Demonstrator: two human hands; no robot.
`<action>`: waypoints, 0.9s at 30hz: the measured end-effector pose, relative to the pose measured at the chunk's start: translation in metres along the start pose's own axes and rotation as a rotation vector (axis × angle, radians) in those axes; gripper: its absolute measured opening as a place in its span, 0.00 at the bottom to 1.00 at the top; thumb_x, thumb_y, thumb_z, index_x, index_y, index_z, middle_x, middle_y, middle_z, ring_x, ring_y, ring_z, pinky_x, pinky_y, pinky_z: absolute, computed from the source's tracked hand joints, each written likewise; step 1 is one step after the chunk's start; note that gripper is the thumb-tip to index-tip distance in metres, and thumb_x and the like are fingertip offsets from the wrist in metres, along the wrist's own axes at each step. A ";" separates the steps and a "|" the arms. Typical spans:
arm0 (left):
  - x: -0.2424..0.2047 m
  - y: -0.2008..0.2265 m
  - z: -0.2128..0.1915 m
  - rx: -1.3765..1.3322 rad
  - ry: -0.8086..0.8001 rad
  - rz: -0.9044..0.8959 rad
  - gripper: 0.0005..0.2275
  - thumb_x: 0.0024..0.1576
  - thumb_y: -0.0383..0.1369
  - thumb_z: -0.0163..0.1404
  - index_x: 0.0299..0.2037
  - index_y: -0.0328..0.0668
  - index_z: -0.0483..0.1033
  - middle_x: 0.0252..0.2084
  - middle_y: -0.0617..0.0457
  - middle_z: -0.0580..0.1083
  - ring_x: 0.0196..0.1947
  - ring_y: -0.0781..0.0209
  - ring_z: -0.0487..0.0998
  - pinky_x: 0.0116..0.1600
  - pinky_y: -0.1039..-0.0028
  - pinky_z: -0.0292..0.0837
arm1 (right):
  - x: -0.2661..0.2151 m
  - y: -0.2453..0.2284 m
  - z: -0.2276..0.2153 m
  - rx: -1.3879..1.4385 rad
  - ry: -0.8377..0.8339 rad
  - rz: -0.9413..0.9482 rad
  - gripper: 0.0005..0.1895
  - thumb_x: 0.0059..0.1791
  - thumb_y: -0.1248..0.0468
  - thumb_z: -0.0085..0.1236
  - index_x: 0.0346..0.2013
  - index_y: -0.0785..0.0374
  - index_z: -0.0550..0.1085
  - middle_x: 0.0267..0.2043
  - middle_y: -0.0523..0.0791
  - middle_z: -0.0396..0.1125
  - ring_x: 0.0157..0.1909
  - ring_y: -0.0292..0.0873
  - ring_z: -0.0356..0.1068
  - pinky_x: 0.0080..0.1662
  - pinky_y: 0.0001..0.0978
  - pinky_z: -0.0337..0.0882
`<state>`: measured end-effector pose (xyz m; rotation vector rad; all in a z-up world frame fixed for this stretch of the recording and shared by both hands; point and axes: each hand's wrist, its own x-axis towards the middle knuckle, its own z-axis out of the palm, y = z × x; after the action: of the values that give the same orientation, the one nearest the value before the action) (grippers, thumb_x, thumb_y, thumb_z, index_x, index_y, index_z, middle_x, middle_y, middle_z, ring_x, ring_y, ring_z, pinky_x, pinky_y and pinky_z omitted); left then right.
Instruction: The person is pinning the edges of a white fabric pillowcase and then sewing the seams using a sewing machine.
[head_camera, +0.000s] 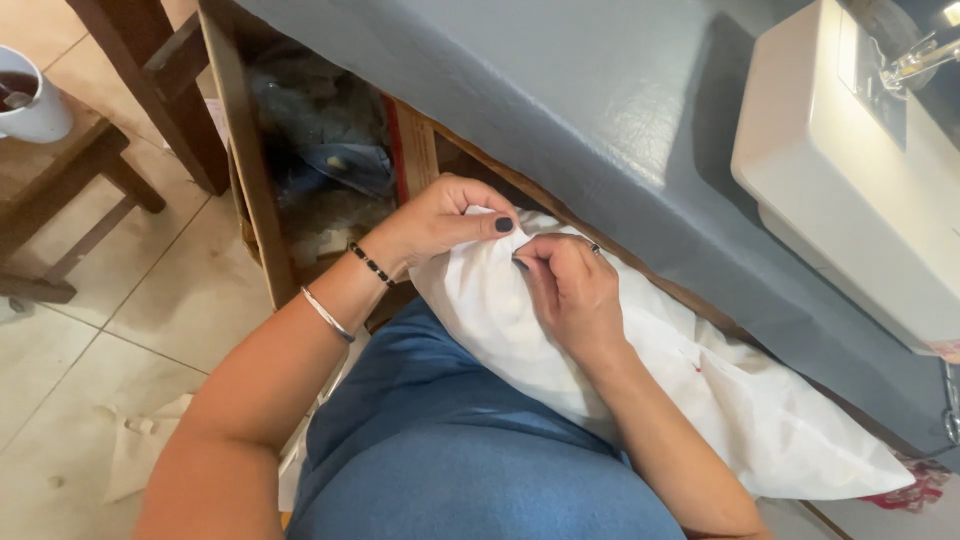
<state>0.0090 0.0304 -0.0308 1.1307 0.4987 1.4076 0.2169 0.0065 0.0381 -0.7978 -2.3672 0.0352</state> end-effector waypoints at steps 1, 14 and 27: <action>-0.002 0.002 0.002 -0.053 0.011 -0.051 0.06 0.55 0.30 0.63 0.39 0.36 0.85 0.27 0.55 0.79 0.27 0.73 0.78 0.36 0.81 0.77 | -0.002 0.001 0.001 0.023 0.012 -0.004 0.03 0.53 0.63 0.60 0.35 0.56 0.77 0.32 0.41 0.72 0.35 0.48 0.74 0.39 0.38 0.75; 0.004 -0.003 0.001 -0.140 -0.022 -0.236 0.06 0.53 0.27 0.64 0.37 0.34 0.84 0.27 0.51 0.81 0.27 0.67 0.83 0.35 0.77 0.81 | -0.002 -0.002 0.000 0.056 0.114 -0.034 0.05 0.52 0.63 0.63 0.34 0.58 0.77 0.32 0.40 0.74 0.34 0.47 0.74 0.39 0.35 0.75; -0.009 0.070 -0.002 0.369 0.008 -0.008 0.06 0.57 0.26 0.61 0.43 0.34 0.84 0.32 0.47 0.82 0.33 0.67 0.79 0.44 0.74 0.79 | 0.011 -0.009 -0.062 0.069 -0.156 0.243 0.13 0.50 0.58 0.65 0.41 0.65 0.77 0.33 0.51 0.72 0.37 0.58 0.74 0.42 0.47 0.72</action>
<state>-0.0298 0.0081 0.0241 1.4143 0.7908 1.3457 0.2414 -0.0052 0.0955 -1.0788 -2.3845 0.2888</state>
